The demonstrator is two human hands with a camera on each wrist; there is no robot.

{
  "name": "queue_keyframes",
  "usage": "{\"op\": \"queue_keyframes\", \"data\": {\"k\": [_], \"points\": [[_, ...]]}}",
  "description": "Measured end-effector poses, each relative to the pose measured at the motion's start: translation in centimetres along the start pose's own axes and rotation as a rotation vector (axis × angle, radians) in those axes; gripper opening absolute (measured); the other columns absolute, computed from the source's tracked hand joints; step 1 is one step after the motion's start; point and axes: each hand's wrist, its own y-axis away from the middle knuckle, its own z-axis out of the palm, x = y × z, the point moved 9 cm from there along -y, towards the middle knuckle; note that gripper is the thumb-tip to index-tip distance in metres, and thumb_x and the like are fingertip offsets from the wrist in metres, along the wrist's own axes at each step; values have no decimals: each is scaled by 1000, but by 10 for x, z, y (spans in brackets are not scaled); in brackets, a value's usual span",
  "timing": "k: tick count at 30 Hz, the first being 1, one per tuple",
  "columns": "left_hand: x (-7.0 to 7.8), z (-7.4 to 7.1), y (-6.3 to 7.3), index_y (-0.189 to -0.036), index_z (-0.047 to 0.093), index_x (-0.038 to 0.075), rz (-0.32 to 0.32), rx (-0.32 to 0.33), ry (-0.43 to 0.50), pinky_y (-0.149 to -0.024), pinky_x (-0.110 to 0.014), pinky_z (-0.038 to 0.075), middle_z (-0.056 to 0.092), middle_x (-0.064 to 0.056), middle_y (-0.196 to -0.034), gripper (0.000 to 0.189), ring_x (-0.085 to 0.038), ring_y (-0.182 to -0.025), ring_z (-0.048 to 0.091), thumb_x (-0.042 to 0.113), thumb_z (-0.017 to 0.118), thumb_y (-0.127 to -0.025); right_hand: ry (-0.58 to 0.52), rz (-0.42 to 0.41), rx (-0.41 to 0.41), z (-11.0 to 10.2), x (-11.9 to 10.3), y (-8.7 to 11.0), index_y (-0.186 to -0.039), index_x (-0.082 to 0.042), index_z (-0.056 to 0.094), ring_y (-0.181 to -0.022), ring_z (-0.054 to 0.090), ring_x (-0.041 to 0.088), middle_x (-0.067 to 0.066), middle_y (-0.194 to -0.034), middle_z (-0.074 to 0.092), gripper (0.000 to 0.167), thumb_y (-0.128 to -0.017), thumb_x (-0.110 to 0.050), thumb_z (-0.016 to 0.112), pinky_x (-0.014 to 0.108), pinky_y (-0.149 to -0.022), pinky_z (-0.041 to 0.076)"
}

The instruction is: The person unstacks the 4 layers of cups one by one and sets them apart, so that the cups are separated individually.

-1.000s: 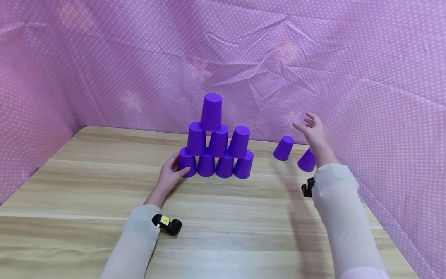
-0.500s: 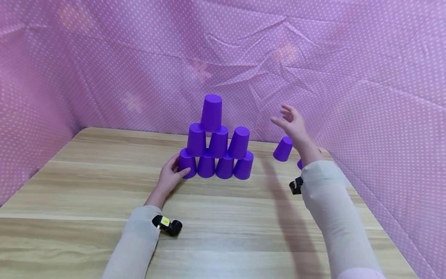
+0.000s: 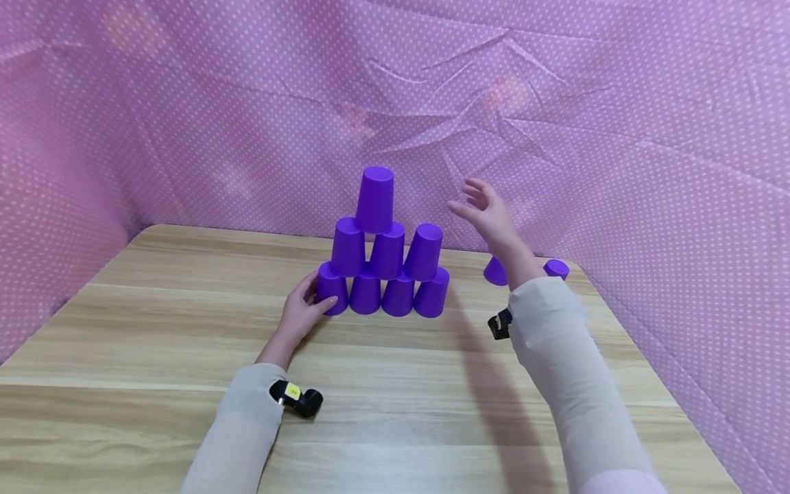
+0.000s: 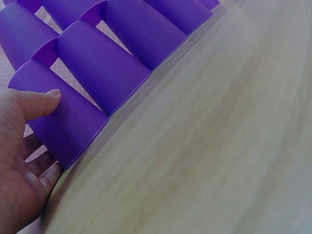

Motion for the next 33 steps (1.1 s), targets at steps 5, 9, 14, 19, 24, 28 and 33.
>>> {"op": "queue_keyframes", "data": {"k": [5,9,14,19,24,28,33], "points": [[0,0,0,-132,32,2,3,-1,5,-98,-36,27,35,-23,-129,61,-30,-119,32,4,62,-78,-11,2,-24,14,-5,-2,-131,-12,33,-120,30,22,8,-132,35,65,-76,-22,66,37,-97,28],[-1,0,-1,-131,33,2,2,2,8,-98,-35,28,35,-23,-129,61,-30,-118,32,3,62,-78,-8,3,-38,24,-7,-5,-130,-13,35,-120,31,21,6,-131,37,63,-76,-22,67,37,-96,29],[-1,0,-2,-132,32,3,-4,-2,4,-98,-36,27,35,-22,-129,61,-30,-118,32,5,61,-79,-24,-10,-49,36,-12,-7,-129,-11,38,-118,33,21,8,-128,40,61,-76,-18,67,35,-95,31],[1,-1,-1,-132,32,2,-11,-2,15,-98,-36,27,35,-23,-128,61,-30,-118,32,4,62,-78,-41,-19,-72,49,-19,-8,-128,-11,38,-117,35,20,8,-126,42,61,-75,-17,67,33,-94,33],[-1,-1,-3,-131,33,2,-2,1,16,-98,-36,28,36,-23,-128,61,-30,-118,33,4,62,-78,-8,-21,-109,65,-26,-8,-128,-12,38,-117,35,21,7,-124,45,62,-74,-20,68,32,-93,34],[-1,-1,-3,-131,32,1,1,-2,10,-97,-37,28,36,-23,-128,61,-31,-117,33,4,62,-78,3,-41,-127,75,-31,-8,-128,-11,38,-114,38,19,7,-122,46,63,-74,-22,68,31,-91,35],[-3,-1,-3,-132,32,2,-4,2,-6,-97,-37,28,36,-22,-128,62,-30,-118,33,4,62,-78,-40,-58,-128,86,-35,-9,-127,-9,40,-112,40,19,8,-120,48,61,-74,-20,68,31,-90,37]]}}
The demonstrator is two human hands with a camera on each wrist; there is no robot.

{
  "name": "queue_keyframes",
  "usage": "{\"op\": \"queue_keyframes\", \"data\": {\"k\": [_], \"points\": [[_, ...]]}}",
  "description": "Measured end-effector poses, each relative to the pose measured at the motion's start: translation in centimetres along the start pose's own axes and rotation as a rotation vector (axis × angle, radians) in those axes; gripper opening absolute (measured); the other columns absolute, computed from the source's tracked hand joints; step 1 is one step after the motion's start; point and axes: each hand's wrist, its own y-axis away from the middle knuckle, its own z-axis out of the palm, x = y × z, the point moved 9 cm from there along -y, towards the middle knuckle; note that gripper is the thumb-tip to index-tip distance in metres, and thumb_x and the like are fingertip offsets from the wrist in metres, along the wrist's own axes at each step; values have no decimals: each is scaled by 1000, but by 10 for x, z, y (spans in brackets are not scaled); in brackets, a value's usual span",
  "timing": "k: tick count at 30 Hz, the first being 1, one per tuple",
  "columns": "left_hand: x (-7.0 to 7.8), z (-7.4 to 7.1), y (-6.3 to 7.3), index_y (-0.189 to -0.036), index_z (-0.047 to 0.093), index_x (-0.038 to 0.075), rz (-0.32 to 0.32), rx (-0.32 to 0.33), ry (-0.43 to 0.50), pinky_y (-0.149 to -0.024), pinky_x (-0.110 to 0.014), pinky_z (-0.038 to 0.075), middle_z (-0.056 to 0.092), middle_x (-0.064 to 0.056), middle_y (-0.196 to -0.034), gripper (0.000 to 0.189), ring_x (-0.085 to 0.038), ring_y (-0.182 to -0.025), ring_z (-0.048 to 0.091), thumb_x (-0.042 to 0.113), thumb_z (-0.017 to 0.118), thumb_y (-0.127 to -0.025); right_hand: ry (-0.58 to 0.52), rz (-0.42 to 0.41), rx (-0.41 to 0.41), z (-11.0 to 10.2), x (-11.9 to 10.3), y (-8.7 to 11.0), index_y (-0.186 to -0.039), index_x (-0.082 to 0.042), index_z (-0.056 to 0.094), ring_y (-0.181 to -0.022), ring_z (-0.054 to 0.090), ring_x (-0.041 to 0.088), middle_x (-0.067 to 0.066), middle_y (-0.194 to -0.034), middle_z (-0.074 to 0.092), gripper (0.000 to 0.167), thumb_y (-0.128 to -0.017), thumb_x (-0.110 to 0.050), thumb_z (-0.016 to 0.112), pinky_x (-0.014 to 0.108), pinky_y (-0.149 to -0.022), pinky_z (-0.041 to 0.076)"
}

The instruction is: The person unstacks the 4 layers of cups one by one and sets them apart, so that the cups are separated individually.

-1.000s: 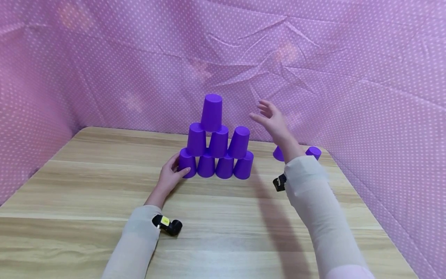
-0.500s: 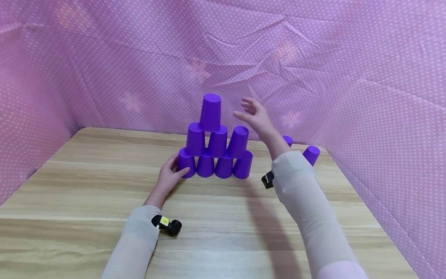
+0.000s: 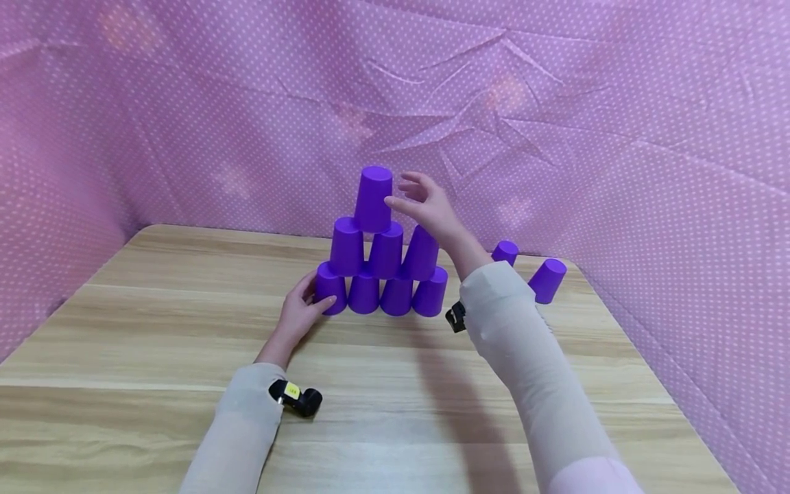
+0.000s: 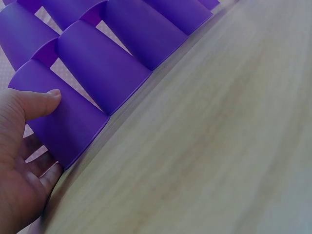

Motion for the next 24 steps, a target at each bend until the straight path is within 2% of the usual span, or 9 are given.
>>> {"op": "queue_keyframes", "data": {"k": [11,19,24], "points": [[0,0,0,-132,32,4,-11,2,8,-98,-36,28,37,-22,-128,61,-30,-117,34,5,62,-78,-89,-4,17,17,-5,-8,-125,-6,40,-100,51,16,9,-113,53,59,-74,-16,68,25,-86,40],[1,1,0,-132,32,5,-29,-3,6,-98,-36,27,35,-21,-129,61,-30,-118,32,6,61,-79,-103,-9,39,22,-9,-12,-121,-4,45,-96,53,17,10,-109,55,52,-75,-15,67,24,-84,41],[3,0,1,-132,32,4,-17,-3,15,-98,-35,27,35,-22,-129,61,-29,-119,32,4,61,-79,-105,-4,44,26,-10,-13,-119,-4,46,-95,53,17,11,-107,56,49,-76,-15,66,23,-83,41]]}}
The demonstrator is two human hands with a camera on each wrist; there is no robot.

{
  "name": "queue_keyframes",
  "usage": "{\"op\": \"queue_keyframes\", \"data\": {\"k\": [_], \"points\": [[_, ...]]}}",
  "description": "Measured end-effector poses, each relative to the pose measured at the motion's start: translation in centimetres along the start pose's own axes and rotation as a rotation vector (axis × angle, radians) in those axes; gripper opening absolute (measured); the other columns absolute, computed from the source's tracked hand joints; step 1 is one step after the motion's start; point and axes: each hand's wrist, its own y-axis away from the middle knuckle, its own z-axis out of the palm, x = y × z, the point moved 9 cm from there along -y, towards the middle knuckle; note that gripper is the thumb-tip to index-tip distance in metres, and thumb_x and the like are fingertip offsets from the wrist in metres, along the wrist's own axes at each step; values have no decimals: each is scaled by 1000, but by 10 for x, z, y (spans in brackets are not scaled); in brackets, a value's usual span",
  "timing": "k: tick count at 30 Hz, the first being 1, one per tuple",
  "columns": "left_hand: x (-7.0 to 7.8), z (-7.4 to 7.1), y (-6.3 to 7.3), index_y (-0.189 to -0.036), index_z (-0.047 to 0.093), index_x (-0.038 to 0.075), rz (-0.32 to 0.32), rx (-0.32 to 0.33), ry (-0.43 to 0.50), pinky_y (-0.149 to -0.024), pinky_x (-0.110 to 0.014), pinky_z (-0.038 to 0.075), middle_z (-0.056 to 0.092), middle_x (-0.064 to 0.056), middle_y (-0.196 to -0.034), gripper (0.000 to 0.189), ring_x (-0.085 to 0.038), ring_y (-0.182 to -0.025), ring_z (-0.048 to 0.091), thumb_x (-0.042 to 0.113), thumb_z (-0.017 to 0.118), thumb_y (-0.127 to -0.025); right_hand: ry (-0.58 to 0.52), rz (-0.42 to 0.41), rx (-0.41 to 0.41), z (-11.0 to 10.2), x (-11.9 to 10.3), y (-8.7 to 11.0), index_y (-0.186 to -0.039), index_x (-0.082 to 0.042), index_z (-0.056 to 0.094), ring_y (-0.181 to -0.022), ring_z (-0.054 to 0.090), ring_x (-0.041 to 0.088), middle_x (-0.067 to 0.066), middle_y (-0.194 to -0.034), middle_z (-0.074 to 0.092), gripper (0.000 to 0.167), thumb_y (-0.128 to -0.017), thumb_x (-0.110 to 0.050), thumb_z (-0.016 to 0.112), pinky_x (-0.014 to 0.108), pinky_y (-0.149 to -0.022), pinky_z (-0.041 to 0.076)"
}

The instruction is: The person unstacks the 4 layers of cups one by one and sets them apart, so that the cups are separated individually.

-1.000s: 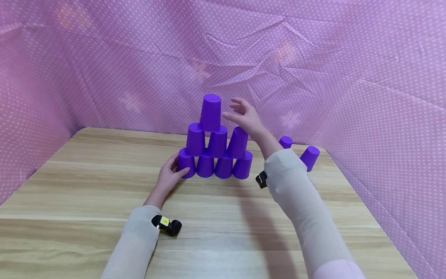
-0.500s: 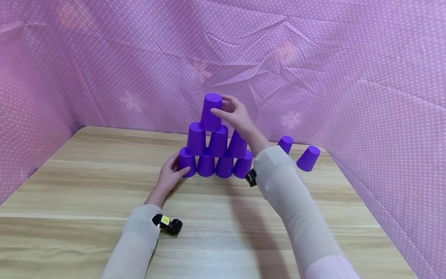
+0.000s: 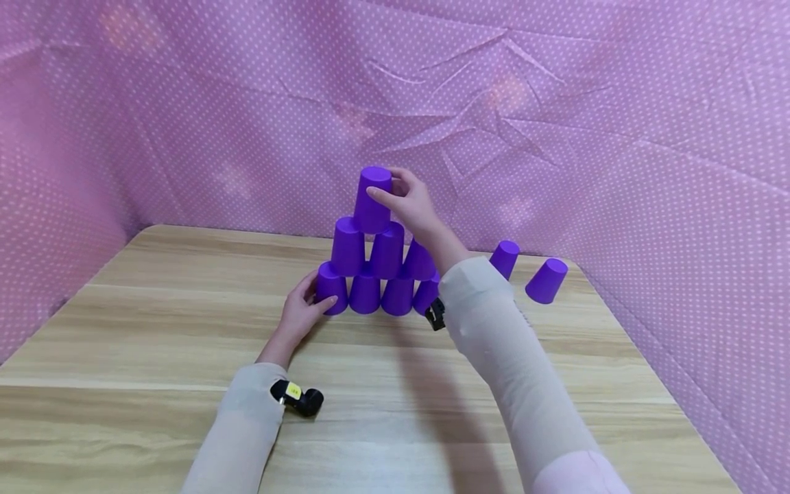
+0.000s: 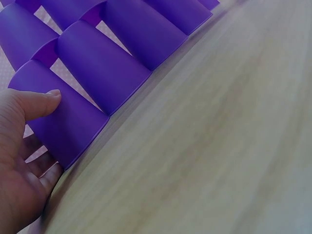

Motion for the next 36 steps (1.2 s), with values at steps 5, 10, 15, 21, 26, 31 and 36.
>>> {"op": "queue_keyframes", "data": {"k": [5,10,15,21,26,31,36], "points": [[2,0,2,-132,32,3,19,2,12,-98,-36,27,35,-22,-129,61,-30,-118,33,3,61,-79,4,19,12,1,1,0,-119,-4,45,-96,53,16,10,-107,56,49,-76,-16,66,23,-84,41],[5,2,3,-131,32,0,29,8,17,-98,-37,28,37,-24,-126,60,-31,-117,34,2,61,-78,2,19,18,1,1,3,-119,-4,45,-96,53,15,8,-108,55,49,-77,-17,66,23,-85,40],[4,3,4,-130,33,-1,27,15,18,-97,-36,29,38,-25,-125,60,-31,-115,36,0,61,-77,-2,-5,22,-1,-3,6,-119,-5,45,-95,53,15,7,-107,56,49,-77,-18,66,23,-84,41],[2,1,5,-130,33,0,24,23,5,-96,-36,30,38,-25,-125,61,-31,-115,36,1,62,-77,11,-23,20,-4,-10,10,-119,-7,45,-95,53,14,5,-107,56,49,-77,-21,66,23,-85,40],[4,1,5,-131,32,-1,27,17,4,-97,-36,29,37,-26,-125,61,-32,-116,35,1,61,-78,3,-36,37,-10,-18,15,-117,-7,47,-93,53,15,6,-104,57,46,-76,-18,66,23,-83,41],[4,1,5,-131,32,-1,27,14,5,-97,-36,29,38,-26,-125,60,-32,-116,35,1,61,-78,-6,-59,39,-19,-23,22,-116,-6,48,-92,53,17,8,-102,57,44,-77,-15,66,24,-81,42],[3,1,3,-130,32,-1,24,20,-5,-97,-37,29,37,-25,-126,60,-32,-116,35,1,61,-78,-6,-88,56,-31,-28,27,-115,-5,48,-92,53,18,10,-103,57,43,-77,-13,65,25,-81,42]]}}
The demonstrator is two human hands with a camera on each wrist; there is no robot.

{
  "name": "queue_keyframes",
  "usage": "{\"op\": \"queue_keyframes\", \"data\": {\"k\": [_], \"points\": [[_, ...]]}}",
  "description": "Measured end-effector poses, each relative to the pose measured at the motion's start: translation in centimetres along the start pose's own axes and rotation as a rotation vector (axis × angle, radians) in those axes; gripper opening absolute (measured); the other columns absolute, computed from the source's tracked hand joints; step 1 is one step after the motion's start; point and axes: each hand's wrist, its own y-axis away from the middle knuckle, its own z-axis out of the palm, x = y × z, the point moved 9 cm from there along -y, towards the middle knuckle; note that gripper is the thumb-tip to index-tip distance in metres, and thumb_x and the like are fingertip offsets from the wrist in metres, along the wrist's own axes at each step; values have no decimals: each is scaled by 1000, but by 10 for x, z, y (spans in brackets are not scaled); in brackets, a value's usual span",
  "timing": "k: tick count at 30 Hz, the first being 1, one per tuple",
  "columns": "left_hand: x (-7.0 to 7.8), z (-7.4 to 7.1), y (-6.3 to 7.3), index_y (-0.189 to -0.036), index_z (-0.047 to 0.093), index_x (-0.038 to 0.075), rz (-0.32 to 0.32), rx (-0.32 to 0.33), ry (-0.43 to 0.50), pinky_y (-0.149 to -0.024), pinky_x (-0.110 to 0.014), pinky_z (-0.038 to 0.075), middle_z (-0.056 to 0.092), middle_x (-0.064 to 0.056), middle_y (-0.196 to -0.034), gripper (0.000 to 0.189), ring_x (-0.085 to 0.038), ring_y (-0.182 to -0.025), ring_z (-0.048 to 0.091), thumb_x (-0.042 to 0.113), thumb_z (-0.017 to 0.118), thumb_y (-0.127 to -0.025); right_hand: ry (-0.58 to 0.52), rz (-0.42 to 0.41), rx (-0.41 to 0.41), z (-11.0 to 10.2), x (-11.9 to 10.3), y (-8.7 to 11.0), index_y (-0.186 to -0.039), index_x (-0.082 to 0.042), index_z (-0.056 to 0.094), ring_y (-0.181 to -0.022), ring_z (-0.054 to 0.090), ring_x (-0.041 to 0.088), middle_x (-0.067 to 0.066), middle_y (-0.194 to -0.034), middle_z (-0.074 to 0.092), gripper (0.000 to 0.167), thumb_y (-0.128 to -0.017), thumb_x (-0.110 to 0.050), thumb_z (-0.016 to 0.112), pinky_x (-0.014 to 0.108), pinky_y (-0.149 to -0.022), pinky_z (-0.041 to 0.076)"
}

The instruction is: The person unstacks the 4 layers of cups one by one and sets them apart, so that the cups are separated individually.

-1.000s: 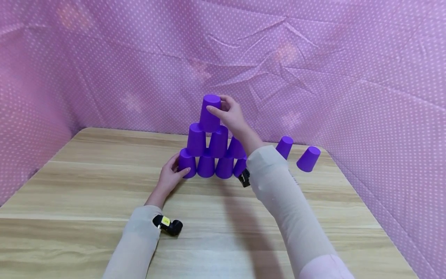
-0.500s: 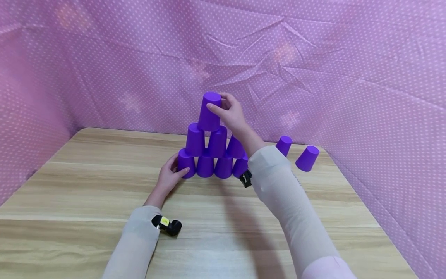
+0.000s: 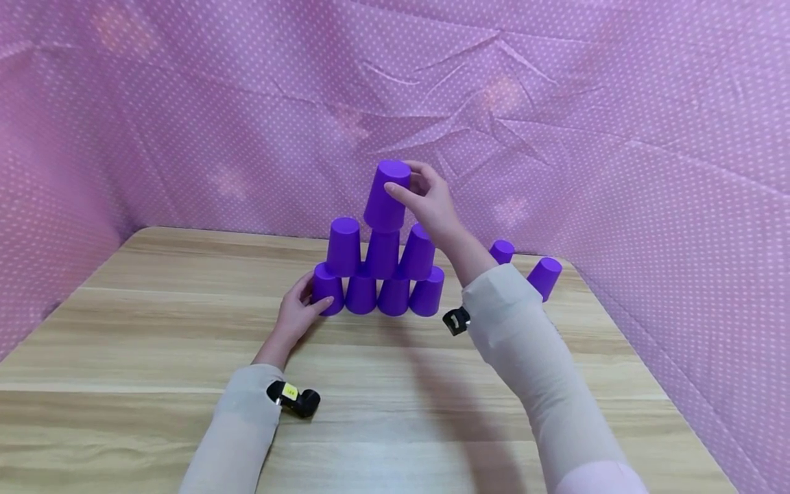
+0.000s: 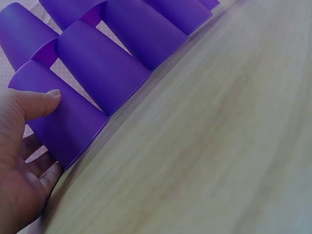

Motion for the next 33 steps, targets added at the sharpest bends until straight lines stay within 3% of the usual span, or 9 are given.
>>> {"op": "queue_keyframes", "data": {"k": [12,19,33], "points": [[-1,-2,-1,-131,32,1,2,0,-20,-97,-37,30,38,-24,-126,60,-31,-116,35,2,61,-78,-13,-20,4,-18,-3,14,-115,-2,48,-89,53,19,12,-101,57,41,-77,-7,63,28,-81,43],[-1,-1,-2,-132,31,2,-3,-11,-23,-97,-37,29,37,-24,-127,61,-31,-117,34,3,61,-78,-77,-54,2,-31,-4,26,-115,0,48,-89,52,19,10,-98,57,41,-77,-3,62,29,-83,42],[-1,0,-1,-132,31,2,-2,-11,-10,-97,-37,28,36,-23,-128,62,-31,-118,33,3,62,-78,-106,-95,-65,-44,0,59,-116,3,46,-90,53,17,8,-99,56,41,-76,3,59,28,-79,44]]}}
